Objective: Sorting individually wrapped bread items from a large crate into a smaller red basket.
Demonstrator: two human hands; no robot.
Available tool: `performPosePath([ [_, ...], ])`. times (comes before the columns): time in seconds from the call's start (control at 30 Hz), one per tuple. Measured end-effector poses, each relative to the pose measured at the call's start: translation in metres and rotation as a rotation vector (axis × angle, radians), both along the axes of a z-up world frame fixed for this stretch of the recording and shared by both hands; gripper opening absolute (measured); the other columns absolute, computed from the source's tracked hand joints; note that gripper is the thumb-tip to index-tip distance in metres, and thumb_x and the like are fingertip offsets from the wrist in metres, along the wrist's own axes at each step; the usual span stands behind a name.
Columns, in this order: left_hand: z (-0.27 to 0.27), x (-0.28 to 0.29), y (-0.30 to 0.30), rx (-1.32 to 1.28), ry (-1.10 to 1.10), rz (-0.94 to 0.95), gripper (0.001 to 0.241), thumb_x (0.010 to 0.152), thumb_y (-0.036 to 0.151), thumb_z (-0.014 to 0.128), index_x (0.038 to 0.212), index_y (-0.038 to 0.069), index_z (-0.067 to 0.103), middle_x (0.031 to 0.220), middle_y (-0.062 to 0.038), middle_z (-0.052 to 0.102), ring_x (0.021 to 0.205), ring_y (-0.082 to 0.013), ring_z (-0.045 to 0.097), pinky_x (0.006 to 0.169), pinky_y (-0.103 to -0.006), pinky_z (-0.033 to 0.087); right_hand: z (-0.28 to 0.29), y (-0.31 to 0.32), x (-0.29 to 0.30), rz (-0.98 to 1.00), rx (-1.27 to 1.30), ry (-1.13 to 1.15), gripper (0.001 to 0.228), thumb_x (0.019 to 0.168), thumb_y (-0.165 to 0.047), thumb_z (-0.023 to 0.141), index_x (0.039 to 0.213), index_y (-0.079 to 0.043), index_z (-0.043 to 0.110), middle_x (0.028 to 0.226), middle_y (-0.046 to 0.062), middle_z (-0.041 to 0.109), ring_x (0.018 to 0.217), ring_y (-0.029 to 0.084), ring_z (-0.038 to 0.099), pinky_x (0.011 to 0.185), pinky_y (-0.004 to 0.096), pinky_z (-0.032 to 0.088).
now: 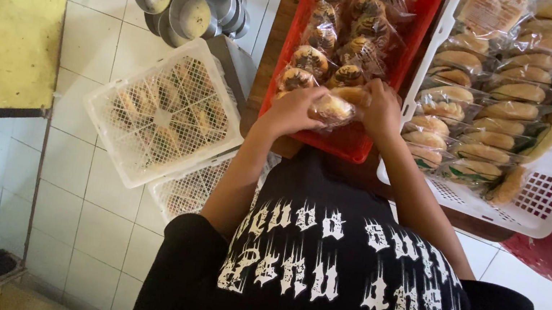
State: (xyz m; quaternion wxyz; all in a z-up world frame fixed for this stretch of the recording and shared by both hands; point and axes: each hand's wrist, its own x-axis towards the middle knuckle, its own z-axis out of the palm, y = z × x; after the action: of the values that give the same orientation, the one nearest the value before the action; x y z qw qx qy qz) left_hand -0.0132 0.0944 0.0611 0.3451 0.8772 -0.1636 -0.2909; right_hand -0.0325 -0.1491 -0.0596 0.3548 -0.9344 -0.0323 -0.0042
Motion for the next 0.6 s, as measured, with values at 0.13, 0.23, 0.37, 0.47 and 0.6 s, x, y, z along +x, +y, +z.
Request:
performPosePath([
  [0.13,-0.037,0.005,-0.007,-0.007,-0.235,-0.118,0.054,0.075,0.014,0.084,0.124,0.011,0.061,0.112,-0.012,0.072,0.105,-0.0307,0.070,0.089,-0.0437,0.056,0.013,0.004,0.006,0.014,-0.127,-0.039,0.048,0.068,-0.018,0.086,0.107,-0.007,0.061,0.110,0.018,0.065,0.105,0.044,0.060,0.084,0.055,0.048],
  [0.23,-0.032,0.000,-0.028,0.337,-0.210,-0.150,0.037,0.084,0.005,0.072,0.118,0.018,0.065,0.106,-0.004,0.073,0.097,-0.0220,0.072,0.081,-0.0388,0.058,-0.008,-0.002,0.013,0.062,-0.147,0.115,0.036,0.076,-0.020,0.083,0.104,-0.010,0.063,0.108,0.019,0.064,0.102,0.044,0.062,0.083,0.053,0.050],
  [0.37,-0.076,-0.016,-0.062,0.485,-0.217,-0.264,0.017,0.103,0.015,0.061,0.119,0.015,0.065,0.105,-0.009,0.067,0.093,-0.0246,0.068,0.077,-0.0373,0.056,-0.013,-0.007,0.023,0.111,-0.041,0.199,0.039,0.086,-0.033,0.081,0.108,-0.006,0.061,0.106,0.021,0.063,0.095,0.045,0.063,0.081,0.054,0.051],
  [0.47,-0.100,-0.032,-0.079,0.444,-0.427,-0.244,0.019,0.100,0.024,0.064,0.119,0.020,0.066,0.112,-0.011,0.065,0.101,-0.0267,0.065,0.081,-0.0412,0.055,-0.030,-0.015,0.032,0.162,-0.011,0.231,0.035,0.088,-0.033,0.080,0.106,-0.007,0.064,0.104,0.021,0.066,0.098,0.043,0.064,0.083,0.051,0.053],
  [0.6,-0.127,-0.044,-0.092,0.210,-0.651,-0.043,0.047,0.098,0.030,0.063,0.139,0.009,0.055,0.122,-0.014,0.060,0.109,-0.0336,0.063,0.091,-0.0482,0.052,0.063,-0.021,0.054,0.204,0.248,0.658,0.043,0.089,-0.029,0.073,0.127,-0.012,0.061,0.116,0.014,0.069,0.099,0.028,0.070,0.080,0.038,0.061],
])
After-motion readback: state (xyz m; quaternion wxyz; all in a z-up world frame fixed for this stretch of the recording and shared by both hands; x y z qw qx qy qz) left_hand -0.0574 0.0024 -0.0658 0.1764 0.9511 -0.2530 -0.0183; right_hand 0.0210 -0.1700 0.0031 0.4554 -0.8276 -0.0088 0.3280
